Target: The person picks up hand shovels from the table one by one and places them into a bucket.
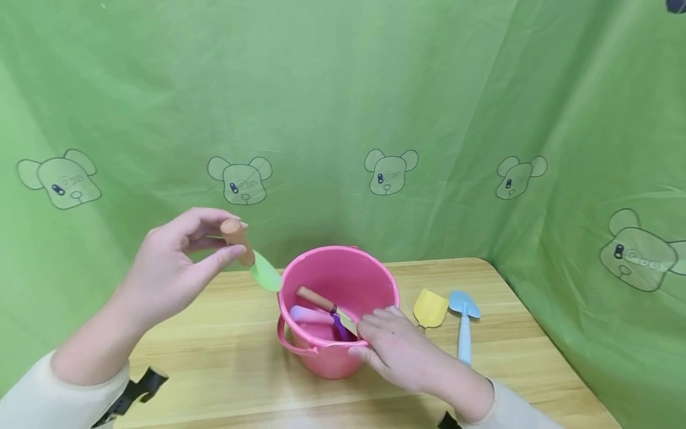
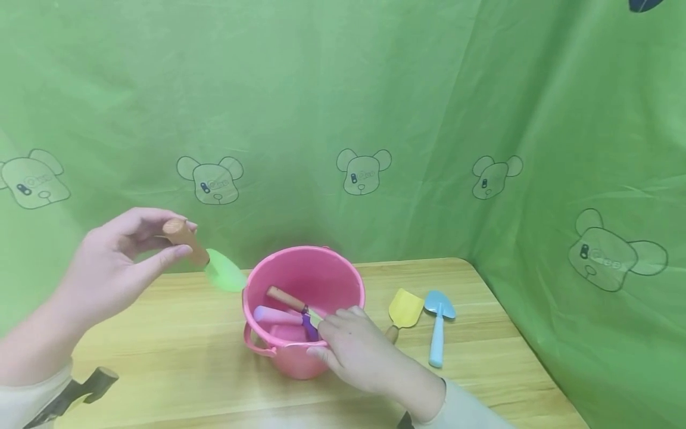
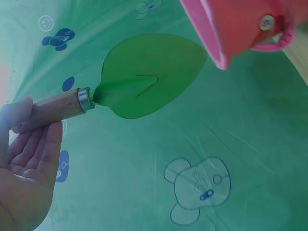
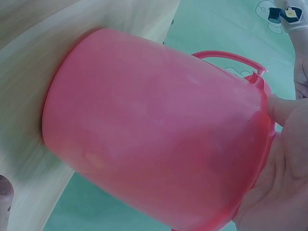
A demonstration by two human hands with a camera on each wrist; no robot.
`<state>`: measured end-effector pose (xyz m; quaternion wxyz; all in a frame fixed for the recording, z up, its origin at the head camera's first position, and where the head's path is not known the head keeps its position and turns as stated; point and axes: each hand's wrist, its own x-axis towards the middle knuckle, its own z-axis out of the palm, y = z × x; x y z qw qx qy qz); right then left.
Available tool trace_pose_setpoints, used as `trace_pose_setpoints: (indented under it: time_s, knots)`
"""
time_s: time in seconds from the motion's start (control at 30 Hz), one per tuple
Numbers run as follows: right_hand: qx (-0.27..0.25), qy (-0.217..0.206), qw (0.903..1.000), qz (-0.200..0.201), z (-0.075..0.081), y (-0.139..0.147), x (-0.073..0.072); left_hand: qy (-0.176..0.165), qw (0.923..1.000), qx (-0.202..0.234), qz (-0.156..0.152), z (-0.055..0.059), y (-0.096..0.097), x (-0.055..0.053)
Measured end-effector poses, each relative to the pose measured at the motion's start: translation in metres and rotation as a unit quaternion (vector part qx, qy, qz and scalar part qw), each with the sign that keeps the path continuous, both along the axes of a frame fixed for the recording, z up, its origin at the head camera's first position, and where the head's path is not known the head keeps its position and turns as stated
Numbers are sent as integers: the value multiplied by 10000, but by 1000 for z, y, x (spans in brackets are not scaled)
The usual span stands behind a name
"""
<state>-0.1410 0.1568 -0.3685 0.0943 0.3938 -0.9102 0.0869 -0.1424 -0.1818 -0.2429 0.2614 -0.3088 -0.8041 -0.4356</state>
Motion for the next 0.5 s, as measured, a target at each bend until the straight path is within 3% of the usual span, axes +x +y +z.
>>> trace_pose_setpoints:
  time_s: [0.13,0.3,0.5]
  knots:
    - [-32,24,10000,25,-1,0,-1,-55,9996,273,-75,0,9,-4]
    - [6,-1,10000,-36,0,1,0,-143,9969,669,-377,-4,25,-8]
    - [-70,24,10000,-6,1,1,0,-301,9919,1073,-615,-16,38,-10]
